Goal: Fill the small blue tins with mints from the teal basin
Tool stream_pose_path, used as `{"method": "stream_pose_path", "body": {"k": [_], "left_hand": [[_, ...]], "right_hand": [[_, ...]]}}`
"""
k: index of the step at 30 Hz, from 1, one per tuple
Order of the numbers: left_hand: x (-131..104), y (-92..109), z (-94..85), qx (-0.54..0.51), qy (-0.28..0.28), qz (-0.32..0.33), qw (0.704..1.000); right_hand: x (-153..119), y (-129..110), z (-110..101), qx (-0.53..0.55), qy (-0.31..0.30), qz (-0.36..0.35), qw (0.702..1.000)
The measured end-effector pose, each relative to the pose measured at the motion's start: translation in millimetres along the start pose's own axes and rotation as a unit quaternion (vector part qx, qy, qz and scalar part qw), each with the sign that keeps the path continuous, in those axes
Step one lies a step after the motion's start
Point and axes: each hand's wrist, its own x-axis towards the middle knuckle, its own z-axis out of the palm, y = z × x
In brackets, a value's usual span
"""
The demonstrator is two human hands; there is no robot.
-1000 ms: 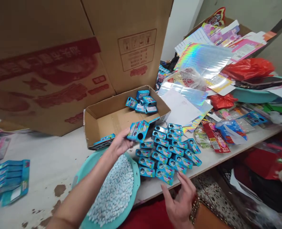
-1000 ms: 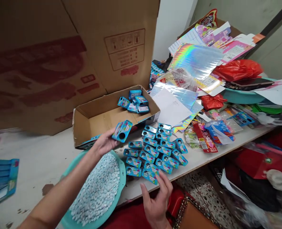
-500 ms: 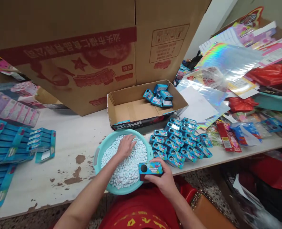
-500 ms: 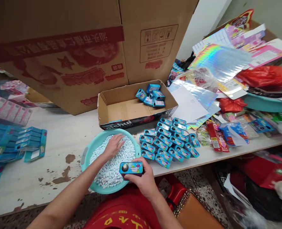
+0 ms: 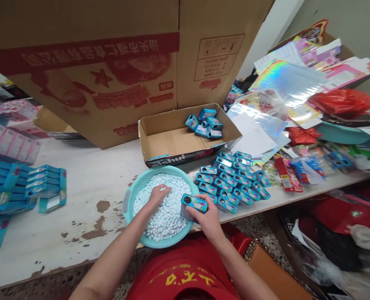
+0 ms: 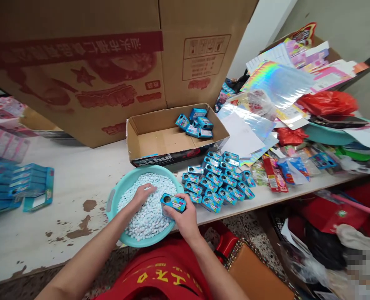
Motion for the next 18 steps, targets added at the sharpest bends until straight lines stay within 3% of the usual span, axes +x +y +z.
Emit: {"method": "stream_pose_path", "body": {"k": [3,6,11,18], "left_hand": [[-13,11,-6.5,-0.128,0.005,-0.030,0.991],[-30,34,-16.9,-0.231,-0.005,-0.042,0.972],[-55,74,-24.0,-0.487,-0.026,0.026,0.873],[-54,79,-16.7,-0.485,0.073,0.100,0.866]], "right_hand": [[2,-1,7,-0.046,0.006,-0.025,0.999],[5,-1,17,-0.105,-0.003,-0.083,0.991],[11,-2,40,-0.185,-0.045,-0.190,0.963],[17,-4,58,-0.229,-0.078,-0.221,0.945]]}}
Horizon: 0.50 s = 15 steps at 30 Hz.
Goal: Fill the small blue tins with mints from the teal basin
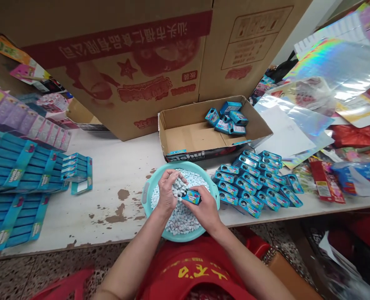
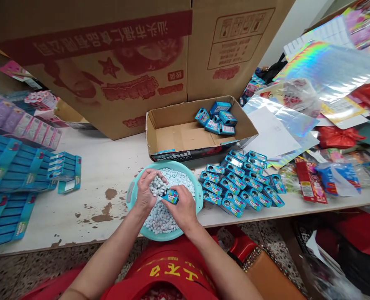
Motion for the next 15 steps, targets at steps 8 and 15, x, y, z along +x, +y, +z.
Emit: {"method": "stream_pose_path", "body": {"k": [8,15], "left_hand": [[4.4,0.4,3.9,0.022,0.019,0.011,1.000],[8.5,0.2,7.8,0.022,0.023,0.010,0.999]], "right_hand": [[1.7,-0.6,1.4,0.011,-0.003,0.003,1.000],[3.8,1.4,-2.2,0.032,0.007,0.010,0.999]]}}
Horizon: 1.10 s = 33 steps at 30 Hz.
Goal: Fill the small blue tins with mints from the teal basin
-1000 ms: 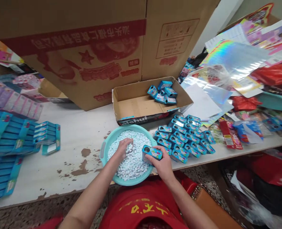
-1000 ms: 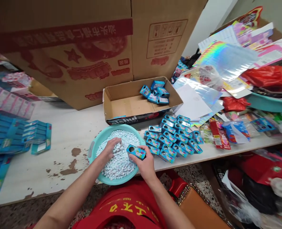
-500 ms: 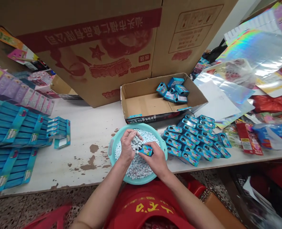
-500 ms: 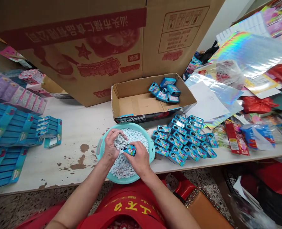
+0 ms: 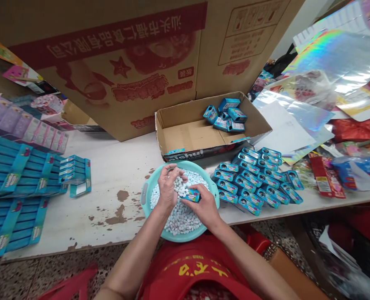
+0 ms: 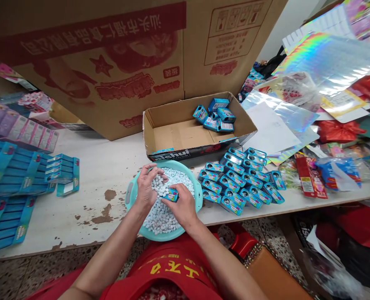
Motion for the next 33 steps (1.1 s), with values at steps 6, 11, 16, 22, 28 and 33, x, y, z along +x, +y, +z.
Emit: {"method": "stream_pose_path", "body": {"k": [6,11,16,22,28,33], "left_hand": [[-2,-3,2.3,0.024,-0.016,-0.009,1.000],[-3,-3,5.4,0.045,-0.025,0.017,0.999],[-5,-2,8.7,0.054,-0.021,0.030,0.998],[-9,-5,8.9,0.061,-0.012,0.016,0.998],[-13,-7,9.1,0.082,-0.036,0.020,0.996],[-19,-4,17.4,0.087,-0.054,0.015,0.995]], "right_hand": [[2,3,-4,0.018,0.000,0.016,1.000],[2,0,-8,0.021,0.007,0.021,1.000],[2,-2,-11,0.017,0.004,0.013,1.000],[1,-1,-11,-0.004,-0.006,0.010,1.000],[1,-5,-13,0.002,-0.007,0.020,1.000],[4,-5,-9,0.021,-0.009,0.040,0.999]]}}
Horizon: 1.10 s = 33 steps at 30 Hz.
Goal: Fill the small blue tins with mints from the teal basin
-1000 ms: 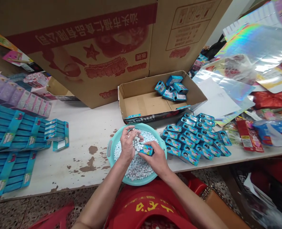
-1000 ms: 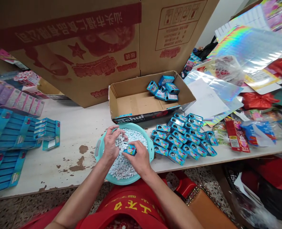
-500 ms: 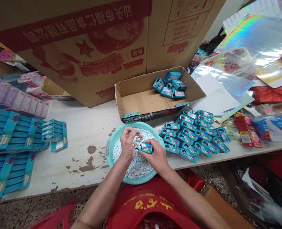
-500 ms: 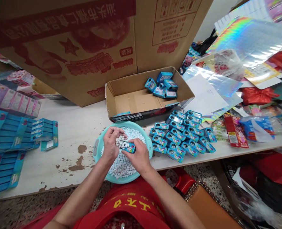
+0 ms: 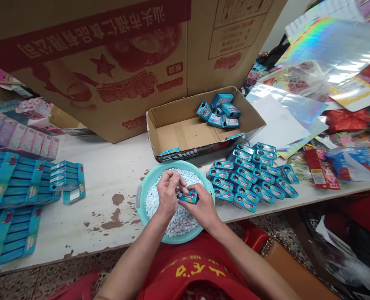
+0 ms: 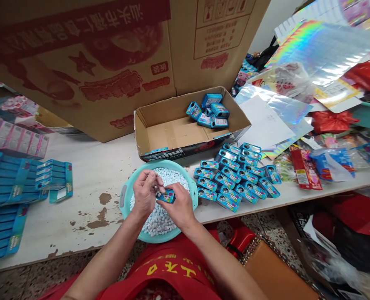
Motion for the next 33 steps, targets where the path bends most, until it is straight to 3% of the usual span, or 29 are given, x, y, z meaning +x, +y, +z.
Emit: {"method": "stream_pose_path", "body": {"k": [4,7,8,11,16,18,22,25,27,30,33], "left_hand": [[12,3,-10.5,-0.001,-0.024,0.003,1.000],[38,-9,-40.2,0.120,0.032,0.026,0.992],[47,-17,-51.5,0.207,0.042,0.026,0.977],[66,-50,-75.8,0.449,0.004,0.014,0.894],[52,-89,-70.0,0.546,-0.080,-0.028,0.834],[44,-93,-64.8,0.524,-0.081,-0.053,0.846],[39,-91,-67.1,0.395,-0.014,-0.081,0.915],[38,-84,-70.6,0.340,0.023,-0.091,0.936],[34,-74,-68.3,0.272,0.039,-0.117,0.954],[23,-49,-57.1,0.091,0.032,-0.170,0.981],[13,-22,-40.5,-0.037,0.028,-0.147,0.988]], "right_hand": [[-6,5,-2,0.061,-0.003,0.020,0.998],[-15,10,-14,0.104,0.025,0.003,0.994],[-18,11,-19,0.109,0.033,-0.004,0.994],[-23,16,-29,0.106,0.048,-0.006,0.993],[-18,19,-30,0.104,0.061,0.003,0.993],[-15,19,-28,0.104,0.069,0.018,0.992],[-13,21,-25,0.109,0.058,0.051,0.991],[-13,26,-24,0.089,0.069,0.062,0.992],[-12,29,-22,0.073,0.069,0.053,0.994],[-11,30,-17,0.050,0.058,0.034,0.996],[-10,25,-8,0.027,0.038,0.013,0.999]]}}
